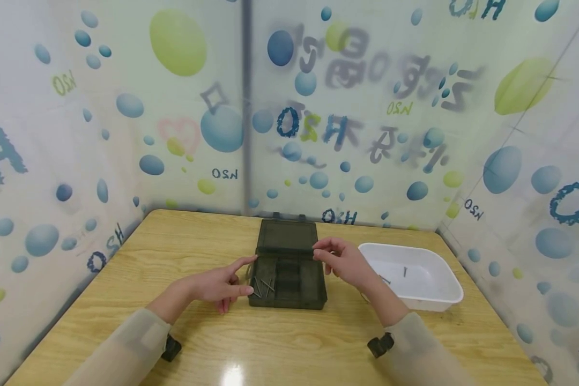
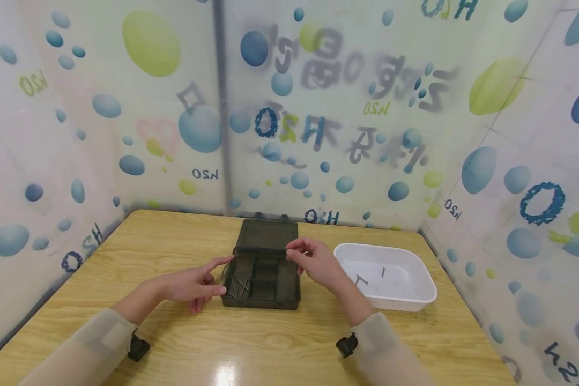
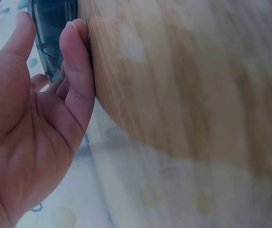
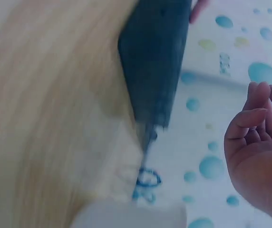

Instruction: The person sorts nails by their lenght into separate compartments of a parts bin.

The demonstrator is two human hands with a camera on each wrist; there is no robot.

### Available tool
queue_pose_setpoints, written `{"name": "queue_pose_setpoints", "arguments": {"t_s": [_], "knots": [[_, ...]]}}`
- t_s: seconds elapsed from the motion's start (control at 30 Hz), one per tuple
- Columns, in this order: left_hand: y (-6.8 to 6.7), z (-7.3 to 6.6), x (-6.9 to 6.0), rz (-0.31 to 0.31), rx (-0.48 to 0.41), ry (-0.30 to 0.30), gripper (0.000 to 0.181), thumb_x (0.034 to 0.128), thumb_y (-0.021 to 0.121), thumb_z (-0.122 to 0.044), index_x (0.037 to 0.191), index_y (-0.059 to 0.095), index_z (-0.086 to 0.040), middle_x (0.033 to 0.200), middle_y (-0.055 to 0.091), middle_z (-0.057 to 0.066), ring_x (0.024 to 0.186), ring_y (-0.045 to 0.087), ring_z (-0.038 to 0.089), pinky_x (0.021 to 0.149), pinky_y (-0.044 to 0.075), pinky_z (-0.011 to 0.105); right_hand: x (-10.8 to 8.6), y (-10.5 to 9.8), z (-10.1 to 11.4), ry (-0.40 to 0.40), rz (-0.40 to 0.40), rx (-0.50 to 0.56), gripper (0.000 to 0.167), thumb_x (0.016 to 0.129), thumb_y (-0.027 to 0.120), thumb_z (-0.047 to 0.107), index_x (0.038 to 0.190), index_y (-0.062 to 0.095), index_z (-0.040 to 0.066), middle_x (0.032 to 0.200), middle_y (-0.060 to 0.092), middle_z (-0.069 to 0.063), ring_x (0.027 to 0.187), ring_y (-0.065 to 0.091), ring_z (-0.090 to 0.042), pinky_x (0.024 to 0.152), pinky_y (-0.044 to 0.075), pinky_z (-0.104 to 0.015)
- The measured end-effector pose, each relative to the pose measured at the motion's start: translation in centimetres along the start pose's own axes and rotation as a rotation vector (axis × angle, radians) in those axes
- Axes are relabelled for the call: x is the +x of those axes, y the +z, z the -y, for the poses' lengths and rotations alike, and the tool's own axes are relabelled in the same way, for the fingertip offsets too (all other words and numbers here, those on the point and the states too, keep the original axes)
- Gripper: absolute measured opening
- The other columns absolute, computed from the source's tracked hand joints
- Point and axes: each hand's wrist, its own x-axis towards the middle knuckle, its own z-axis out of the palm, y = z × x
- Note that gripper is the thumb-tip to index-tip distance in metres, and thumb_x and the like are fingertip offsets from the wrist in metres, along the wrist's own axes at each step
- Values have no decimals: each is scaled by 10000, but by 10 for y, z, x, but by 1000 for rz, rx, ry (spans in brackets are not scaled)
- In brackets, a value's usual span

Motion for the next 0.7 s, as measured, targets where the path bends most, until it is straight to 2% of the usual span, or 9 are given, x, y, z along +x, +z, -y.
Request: {"name": "queue_pose_setpoints", "arguments": {"t_s": [0.2,0.4,0.53,0.7], "knots": [[-1,-1,0,2,-5,-1,917,1124,652,-430,1789,35,-301,853,703,135,642,693,260,620,658,448,-11,-43,-12,39,-81,-32,289,1135,653,313,1313,711,92,1124,768,-96,745,627,-175,610,515,-276],[-1,1,0,5,8,-2,927,1121,651,-447,1790,28,-291,847,704,125,641,698,260,618,660,436,-16,-75,-34,101,-146,-30,338,1132,660,323,1327,696,49,1094,765,-86,743,626,-160,643,541,-281],[0,2,1,5,18,-4,939,1114,656,-468,1790,29,-292,845,706,122,642,706,261,618,663,429,-18,-92,-50,131,-156,-33,377,1133,655,316,1353,679,10,1124,762,-131,765,627,-163,665,545,-267],[0,2,1,5,20,-2,943,1113,656,-470,1791,25,-290,846,706,119,641,707,259,616,663,427,-15,-107,-69,171,-114,-91,327,1120,671,268,1322,697,11,1118,717,-148,848,602,-193,709,541,-276]]}}
